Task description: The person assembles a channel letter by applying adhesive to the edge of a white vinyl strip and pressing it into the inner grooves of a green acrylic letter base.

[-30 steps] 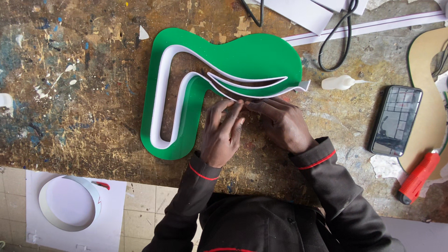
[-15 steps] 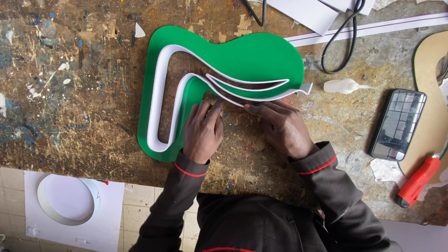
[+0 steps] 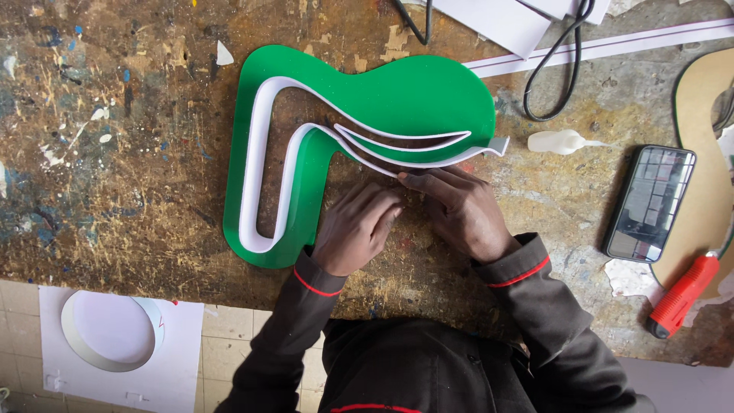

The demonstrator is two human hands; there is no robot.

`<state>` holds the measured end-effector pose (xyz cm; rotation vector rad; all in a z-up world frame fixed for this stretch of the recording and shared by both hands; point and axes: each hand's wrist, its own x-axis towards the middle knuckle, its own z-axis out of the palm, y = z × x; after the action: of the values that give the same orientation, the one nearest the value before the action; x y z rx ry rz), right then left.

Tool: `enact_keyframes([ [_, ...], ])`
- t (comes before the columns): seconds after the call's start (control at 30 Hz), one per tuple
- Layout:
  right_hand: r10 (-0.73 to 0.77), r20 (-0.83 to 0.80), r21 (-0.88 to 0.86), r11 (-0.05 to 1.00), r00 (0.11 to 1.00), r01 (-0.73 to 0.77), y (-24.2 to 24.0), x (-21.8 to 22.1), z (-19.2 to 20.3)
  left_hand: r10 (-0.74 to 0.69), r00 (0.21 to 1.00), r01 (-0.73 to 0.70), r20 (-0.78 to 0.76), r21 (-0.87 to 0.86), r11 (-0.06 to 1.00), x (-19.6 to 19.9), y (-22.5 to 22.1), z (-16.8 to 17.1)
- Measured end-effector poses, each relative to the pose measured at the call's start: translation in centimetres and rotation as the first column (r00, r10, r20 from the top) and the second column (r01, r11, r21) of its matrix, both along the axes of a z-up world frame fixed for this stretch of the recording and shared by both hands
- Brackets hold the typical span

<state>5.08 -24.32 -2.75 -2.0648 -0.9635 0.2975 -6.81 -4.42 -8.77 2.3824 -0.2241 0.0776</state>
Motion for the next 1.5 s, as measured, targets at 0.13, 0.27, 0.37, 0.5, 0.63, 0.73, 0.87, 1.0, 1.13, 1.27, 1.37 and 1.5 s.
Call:
enact_keyframes([
  [0.13, 0.006, -0.018, 0.017, 1.0, 1.0, -0.005, -0.2, -0.1, -0.3, 0.134, 0.99, -0.125, 0.032, -0.194, 0.973, -1.1, 0.3, 0.8],
  [0.27, 0.01, -0.035, 0.025, 1.0, 0.999, -0.009, -0.2, 0.0, -0.4, 0.274, 0.954, -0.229, 0.124, -0.292, 0.929, -2.4, 2.2, 1.0],
  [0.37, 0.02, -0.002, 0.038, 0.999, 1.0, -0.02, -0.1, 0.3, -0.3, 0.365, 0.907, -0.304, 0.21, -0.271, 0.913, -2.9, 4.7, 1.8],
  [0.5, 0.03, 0.022, 0.03, 0.999, 0.999, -0.03, -0.2, 0.1, -0.4, 0.397, 0.887, -0.335, 0.234, -0.263, 0.905, -2.9, 5.8, 3.7],
  [0.63, 0.036, 0.023, 0.026, 0.999, 0.999, -0.037, -0.5, 0.1, -0.5, 0.381, 0.885, -0.305, 0.266, -0.287, 0.908, -2.4, 5.2, 3.0],
  [0.73, 0.055, 0.037, -0.007, 0.998, 0.998, -0.055, -0.8, 0.3, -0.7, 0.384, 0.857, -0.326, 0.344, -0.215, 0.921, -2.0, 5.2, 3.2],
  [0.87, 0.135, 0.141, -0.127, 0.985, 0.981, -0.117, -1.4, 0.6, -0.9, 0.449, 0.802, -0.483, 0.394, -0.014, 0.876, -2.5, 6.4, 3.4],
  [1.0, 0.152, 0.155, -0.191, 0.974, 0.976, -0.122, -1.4, 0.5, 0.8, 0.528, 0.811, -0.553, 0.252, 0.035, 0.833, -3.0, 7.0, 2.7],
  [1.13, 0.187, 0.23, -0.284, 0.951, 0.955, -0.117, -2.1, 0.1, -0.4, 0.519, 0.83, -0.55, 0.206, 0.139, 0.824, -2.8, 7.0, 2.8],
  [1.27, 0.226, 0.236, -0.363, 0.923, 0.945, -0.13, -4.0, -0.3, -2.9, 0.486, 0.848, -0.524, 0.211, 0.193, 0.83, -2.6, 7.5, 2.4],
  [1.37, 0.262, 0.198, -0.431, 0.889, 0.944, -0.157, -5.3, -1.2, -1.4, 0.465, 0.858, -0.507, 0.216, 0.221, 0.833, -2.5, 8.9, 0.5],
  [1.5, 0.261, 0.202, -0.483, 0.865, 0.944, -0.136, -8.5, -3.2, -1.9, 0.432, 0.871, -0.477, 0.232, 0.199, 0.856, -1.4, 10.8, 0.4],
])
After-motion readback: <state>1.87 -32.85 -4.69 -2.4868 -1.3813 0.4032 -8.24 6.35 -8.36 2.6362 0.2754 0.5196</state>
